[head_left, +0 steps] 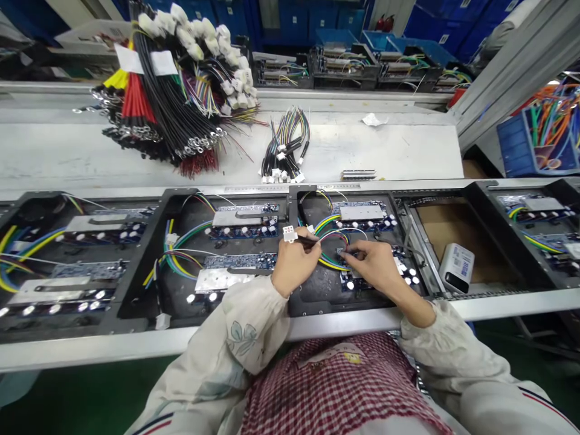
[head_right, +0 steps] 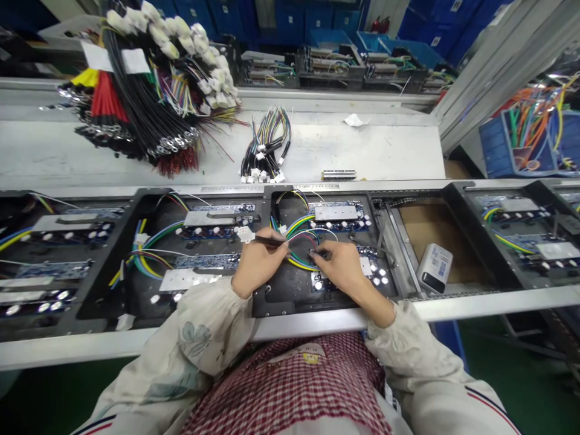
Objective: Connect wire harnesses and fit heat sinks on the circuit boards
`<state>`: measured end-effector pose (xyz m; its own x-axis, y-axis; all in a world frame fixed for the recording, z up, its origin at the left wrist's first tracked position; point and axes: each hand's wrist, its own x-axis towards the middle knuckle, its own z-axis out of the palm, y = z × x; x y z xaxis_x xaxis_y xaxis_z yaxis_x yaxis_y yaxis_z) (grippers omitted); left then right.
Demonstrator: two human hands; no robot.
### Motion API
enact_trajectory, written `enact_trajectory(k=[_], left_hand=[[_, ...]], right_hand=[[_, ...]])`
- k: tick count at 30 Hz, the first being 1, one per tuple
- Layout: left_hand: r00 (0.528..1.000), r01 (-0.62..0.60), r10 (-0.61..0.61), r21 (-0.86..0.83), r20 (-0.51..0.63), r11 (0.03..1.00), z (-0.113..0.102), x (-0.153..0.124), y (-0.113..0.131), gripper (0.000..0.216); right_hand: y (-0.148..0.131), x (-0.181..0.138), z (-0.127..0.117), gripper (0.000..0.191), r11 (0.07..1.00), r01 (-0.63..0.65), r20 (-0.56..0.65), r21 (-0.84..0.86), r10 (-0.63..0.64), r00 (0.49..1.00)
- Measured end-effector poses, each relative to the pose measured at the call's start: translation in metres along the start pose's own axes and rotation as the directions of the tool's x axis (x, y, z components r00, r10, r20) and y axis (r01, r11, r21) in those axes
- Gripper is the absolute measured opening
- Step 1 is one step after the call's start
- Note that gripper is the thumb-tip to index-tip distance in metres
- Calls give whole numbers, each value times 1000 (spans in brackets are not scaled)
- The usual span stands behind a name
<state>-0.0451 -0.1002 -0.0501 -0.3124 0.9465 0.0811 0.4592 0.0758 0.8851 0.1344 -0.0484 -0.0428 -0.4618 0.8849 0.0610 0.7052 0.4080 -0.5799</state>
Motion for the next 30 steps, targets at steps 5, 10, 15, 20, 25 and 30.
enact_trajectory(k=[5, 10, 15, 20, 25, 30], left_hand=[[999, -41, 41, 18, -5, 999, 1, -1, -1, 2], [998, -65, 66, 53, -24, 996, 1, 2, -3, 3], [934, -353, 289, 416, 209, 838, -8, -11, 11, 11], [794, -602, 166, 723, 584, 339, 3, -27, 34, 19], [784, -620, 68, 784, 617, 43, 20, -22, 36, 26], [665, -741, 286, 656, 690, 143, 19, -21, 39, 28]], right_hand=[[0, -1, -3, 14, 1000, 11, 56, 11, -12, 998], [-2, 0, 2, 15, 1000, -15, 136, 2, 14, 991], [1, -1, -8, 16, 992, 23, 105, -123, -10, 994], [31, 10, -56, 27, 902, -35, 35, -430, 56, 998], [50, 29, -68, 24, 752, -18, 210, -658, 206, 956], [50, 35, -66, 19, 764, 21, 241, -645, 177, 954]])
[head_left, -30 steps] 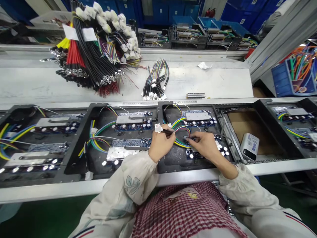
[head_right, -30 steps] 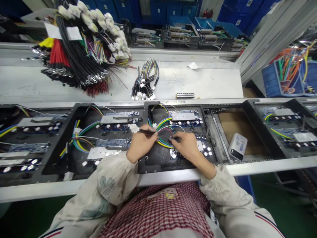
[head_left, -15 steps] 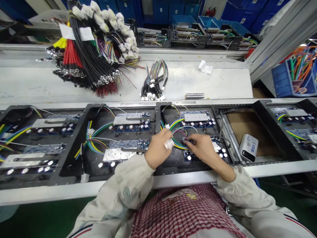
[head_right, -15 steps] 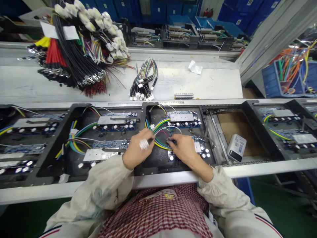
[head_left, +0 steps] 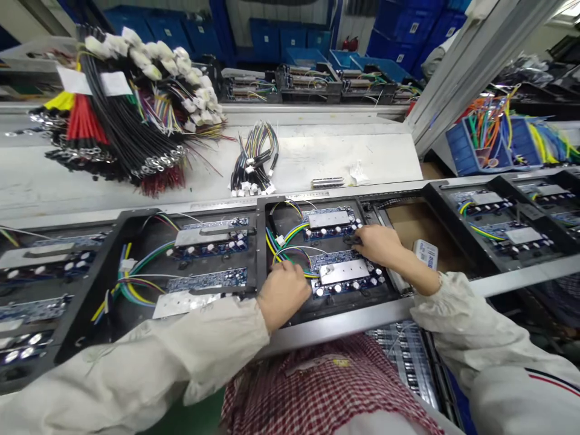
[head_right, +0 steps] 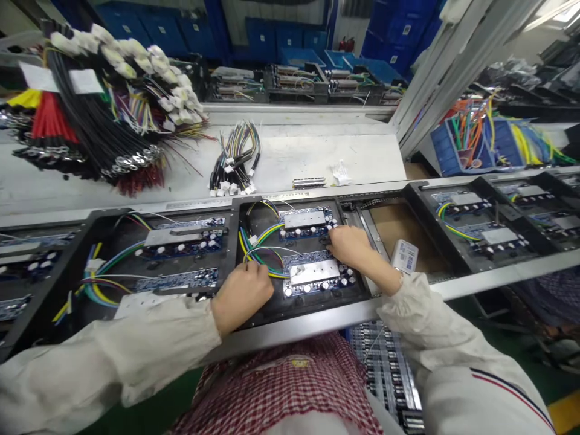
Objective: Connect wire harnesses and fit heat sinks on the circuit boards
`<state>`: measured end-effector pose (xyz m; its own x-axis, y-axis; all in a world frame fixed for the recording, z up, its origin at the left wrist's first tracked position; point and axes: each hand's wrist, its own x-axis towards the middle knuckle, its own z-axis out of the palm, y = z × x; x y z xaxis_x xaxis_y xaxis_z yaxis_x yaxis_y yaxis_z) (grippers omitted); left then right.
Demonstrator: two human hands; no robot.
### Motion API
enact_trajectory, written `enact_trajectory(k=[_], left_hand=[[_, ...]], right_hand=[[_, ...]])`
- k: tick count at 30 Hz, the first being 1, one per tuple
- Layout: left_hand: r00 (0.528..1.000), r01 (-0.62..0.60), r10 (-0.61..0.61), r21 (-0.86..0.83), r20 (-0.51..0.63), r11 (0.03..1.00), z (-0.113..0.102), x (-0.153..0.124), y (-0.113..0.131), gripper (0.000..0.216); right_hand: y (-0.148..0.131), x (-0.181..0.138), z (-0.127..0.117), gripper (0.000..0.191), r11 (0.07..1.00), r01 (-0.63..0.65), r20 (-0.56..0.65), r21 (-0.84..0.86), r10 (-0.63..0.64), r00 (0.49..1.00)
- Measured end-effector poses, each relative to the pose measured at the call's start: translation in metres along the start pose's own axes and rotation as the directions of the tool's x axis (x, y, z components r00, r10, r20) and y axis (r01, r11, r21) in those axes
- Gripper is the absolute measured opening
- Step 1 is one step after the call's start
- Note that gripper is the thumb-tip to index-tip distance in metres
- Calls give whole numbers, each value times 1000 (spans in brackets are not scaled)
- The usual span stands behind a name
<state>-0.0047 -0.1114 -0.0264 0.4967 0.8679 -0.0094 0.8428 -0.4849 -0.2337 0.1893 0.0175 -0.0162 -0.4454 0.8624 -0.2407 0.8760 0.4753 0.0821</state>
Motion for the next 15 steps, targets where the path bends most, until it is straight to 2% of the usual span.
enact_trajectory(k=[1, 3, 5, 7, 9, 11, 13, 15], left_hand=[[990, -83, 77, -50, -121, 995, 1, 2, 2, 27], [912, -240, 198, -75, -360, 968, 8, 9, 7, 27], [847, -298, 231, -68, -478, 952, 18, 17, 13, 30], [851, -283, 208, -86, -482, 955, 27, 22, 19, 30], [868, -269, 192, -108, -459, 957, 32, 22, 23, 29], [871, -270, 190, -118, -453, 956, 31, 21, 23, 28], [877, -283, 187, -162, -442, 945, 27, 21, 19, 27], [894, -319, 195, -268, -403, 909, 20, 26, 6, 27]], right_hand=[[1, 0, -1, 18, 1000, 14, -3, 11, -14, 1000], [6, 0, -4, 17, 997, 52, -10, 50, -52, 999], [11, -4, -6, 18, 987, 115, -19, 114, -113, 993], [14, -13, -5, 18, 936, 265, -42, 230, -263, 964], [17, -24, -3, 17, 842, 424, -85, 332, -421, 903], [20, -34, -1, 17, 782, 509, -105, 360, -508, 855], [28, -39, -2, 20, 805, 498, -97, 323, -495, 863], [39, -38, -3, 22, 865, 417, -105, 279, -404, 909]])
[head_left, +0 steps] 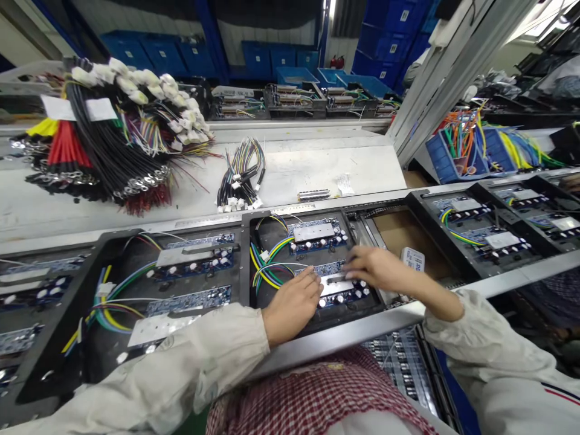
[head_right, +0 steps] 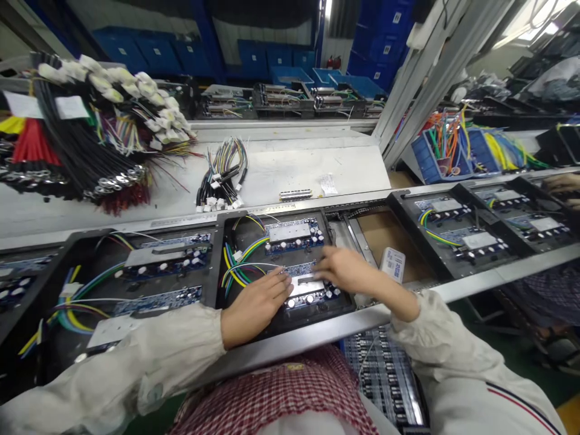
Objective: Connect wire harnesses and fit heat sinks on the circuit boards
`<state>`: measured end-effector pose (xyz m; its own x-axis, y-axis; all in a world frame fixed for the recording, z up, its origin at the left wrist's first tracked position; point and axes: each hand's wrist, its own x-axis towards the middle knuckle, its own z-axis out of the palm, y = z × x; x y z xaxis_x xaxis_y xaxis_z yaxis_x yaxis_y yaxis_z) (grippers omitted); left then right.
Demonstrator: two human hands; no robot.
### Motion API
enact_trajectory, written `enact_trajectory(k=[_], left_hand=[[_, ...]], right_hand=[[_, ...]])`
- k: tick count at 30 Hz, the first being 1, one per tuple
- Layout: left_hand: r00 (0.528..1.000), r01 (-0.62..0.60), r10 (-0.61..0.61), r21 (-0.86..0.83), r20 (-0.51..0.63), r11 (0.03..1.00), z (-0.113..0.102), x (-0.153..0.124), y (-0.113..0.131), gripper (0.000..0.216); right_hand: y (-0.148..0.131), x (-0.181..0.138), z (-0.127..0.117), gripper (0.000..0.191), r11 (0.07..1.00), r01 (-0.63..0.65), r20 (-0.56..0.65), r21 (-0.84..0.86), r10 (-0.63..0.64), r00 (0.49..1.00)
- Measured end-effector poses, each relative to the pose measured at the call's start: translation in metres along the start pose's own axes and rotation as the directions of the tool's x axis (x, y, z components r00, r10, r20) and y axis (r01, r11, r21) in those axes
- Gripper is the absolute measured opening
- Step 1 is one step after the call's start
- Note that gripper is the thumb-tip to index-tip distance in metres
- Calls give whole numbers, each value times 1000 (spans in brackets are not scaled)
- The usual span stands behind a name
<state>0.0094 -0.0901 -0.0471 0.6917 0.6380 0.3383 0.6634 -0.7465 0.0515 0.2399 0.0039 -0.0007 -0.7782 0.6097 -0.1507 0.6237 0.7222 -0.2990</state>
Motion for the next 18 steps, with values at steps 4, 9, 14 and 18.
enact_trajectory(k=[4, 9, 14, 18], left_hand=[[962, 245, -223, -136, 158, 960, -15, 26, -42, 46], [857, 426, -369, -92, 359, 900, -10, 54, -78, 41], [843, 447, -381, -100, 380, 889, -5, 57, -80, 36], [839, 442, -367, -110, 403, 890, -9, 54, -86, 47]], right_hand=[[24, -1, -6, 16, 960, -269, 87, -78, 275, 957], [33, 10, -13, 9, 974, -224, 208, 29, 213, 954], [4, 78, -16, 20, 966, -229, 54, 117, 224, 973], [0, 118, -9, 26, 949, -293, -7, 113, 296, 955]])
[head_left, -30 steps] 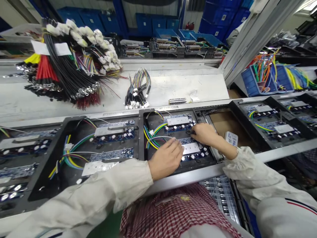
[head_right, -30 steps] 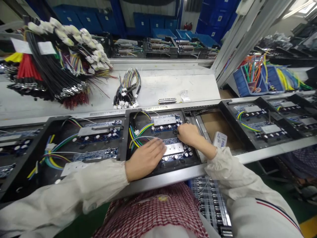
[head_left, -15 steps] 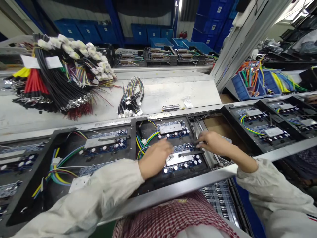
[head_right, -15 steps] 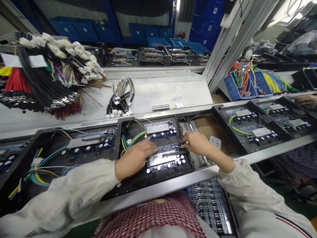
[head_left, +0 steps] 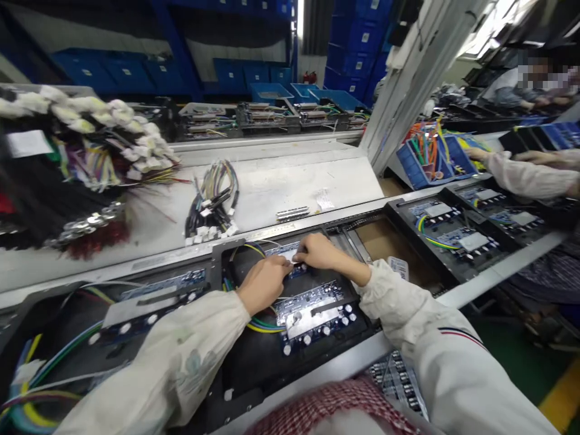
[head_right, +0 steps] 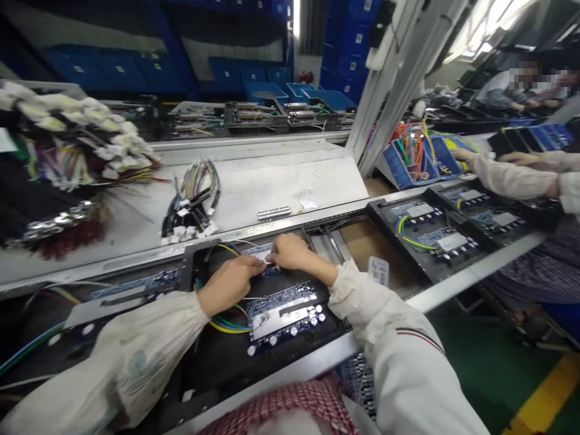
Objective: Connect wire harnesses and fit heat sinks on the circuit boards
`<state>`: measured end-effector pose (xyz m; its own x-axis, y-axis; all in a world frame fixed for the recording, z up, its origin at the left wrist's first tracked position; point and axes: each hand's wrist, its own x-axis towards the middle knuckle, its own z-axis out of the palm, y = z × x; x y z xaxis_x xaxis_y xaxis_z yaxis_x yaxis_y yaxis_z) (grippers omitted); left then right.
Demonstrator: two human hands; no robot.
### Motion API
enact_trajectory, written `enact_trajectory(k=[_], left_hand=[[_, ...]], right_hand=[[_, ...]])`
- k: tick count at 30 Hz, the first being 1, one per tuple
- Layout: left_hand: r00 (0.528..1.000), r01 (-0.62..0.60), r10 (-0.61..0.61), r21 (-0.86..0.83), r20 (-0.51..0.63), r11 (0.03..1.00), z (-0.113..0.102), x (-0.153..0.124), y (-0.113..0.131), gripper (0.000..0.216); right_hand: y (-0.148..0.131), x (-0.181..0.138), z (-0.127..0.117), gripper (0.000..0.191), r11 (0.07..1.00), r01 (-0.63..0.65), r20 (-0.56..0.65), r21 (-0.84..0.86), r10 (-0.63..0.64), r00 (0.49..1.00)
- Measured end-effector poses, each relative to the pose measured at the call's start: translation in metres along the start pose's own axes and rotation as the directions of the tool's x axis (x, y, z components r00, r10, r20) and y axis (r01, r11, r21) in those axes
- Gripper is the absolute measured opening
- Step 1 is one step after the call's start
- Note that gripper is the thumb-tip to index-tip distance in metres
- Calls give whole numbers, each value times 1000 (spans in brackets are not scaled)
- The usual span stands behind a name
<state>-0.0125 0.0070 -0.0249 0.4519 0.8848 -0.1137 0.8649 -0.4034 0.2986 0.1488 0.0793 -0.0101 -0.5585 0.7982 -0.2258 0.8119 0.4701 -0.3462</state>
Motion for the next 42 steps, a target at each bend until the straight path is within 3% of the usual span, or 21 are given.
enact_trajectory(k=[3, 4, 5, 6, 7, 8, 11, 14, 17, 19, 24, 30, 35, 42], left_hand=[[997, -49, 50, -22, 55, 999, -10, 1, -13, 56], [994, -72, 75, -34, 83, 997, -14, 2, -16, 57], [991, -88, 92, -40, 101, 995, -19, 5, -17, 57], [989, -102, 105, -38, 108, 994, -24, 9, -14, 57], [987, -121, 123, -29, 101, 992, -28, 16, -8, 55], [986, -146, 147, -9, 78, 989, -31, 26, 2, 54], [946, -324, 321, 94, 40, 942, -30, 73, 56, 51], [884, -468, 459, 149, 93, 871, -14, 126, 122, 51], [853, -521, 516, 174, 78, 835, 7, 157, 165, 52], [847, -530, 529, 192, 62, 826, 18, 159, 173, 46], [874, -480, 483, 230, 44, 847, 27, 121, 150, 32], [912, -407, 408, 239, 50, 882, 24, 88, 126, 31], [877, -477, 478, 231, 52, 848, 22, 84, 113, 29], [823, -564, 558, 271, 109, 780, 17, 88, 105, 21]], right_hand=[[48, -30, -17, 43, 996, -85, -107, -3, 84, 991], [73, -53, -25, 48, 977, -213, -210, -23, 203, 956], [100, -79, -32, 51, 886, -460, -346, -64, 412, 843], [127, -107, -37, 55, 731, -674, -433, -108, 576, 693], [151, -133, -39, 57, 631, -768, -483, -111, 641, 597], [172, -156, -38, 57, 566, -818, -504, -104, 679, 534], [206, -195, -22, 47, 526, -847, -486, -83, 720, 495], [200, -196, -2, 47, 533, -844, -505, -54, 715, 484], [172, -187, 12, 47, 563, -826, -504, -41, 702, 503], [148, -183, 21, 45, 610, -791, -486, -49, 677, 552], [91, -179, 41, 43, 761, -636, -391, -126, 551, 737], [72, -167, 57, 41, 841, -480, -311, -250, 399, 862], [63, -159, 56, 42, 837, -443, -305, -321, 352, 885], [48, -156, 48, 44, 820, -512, -265, -254, 450, 853]])
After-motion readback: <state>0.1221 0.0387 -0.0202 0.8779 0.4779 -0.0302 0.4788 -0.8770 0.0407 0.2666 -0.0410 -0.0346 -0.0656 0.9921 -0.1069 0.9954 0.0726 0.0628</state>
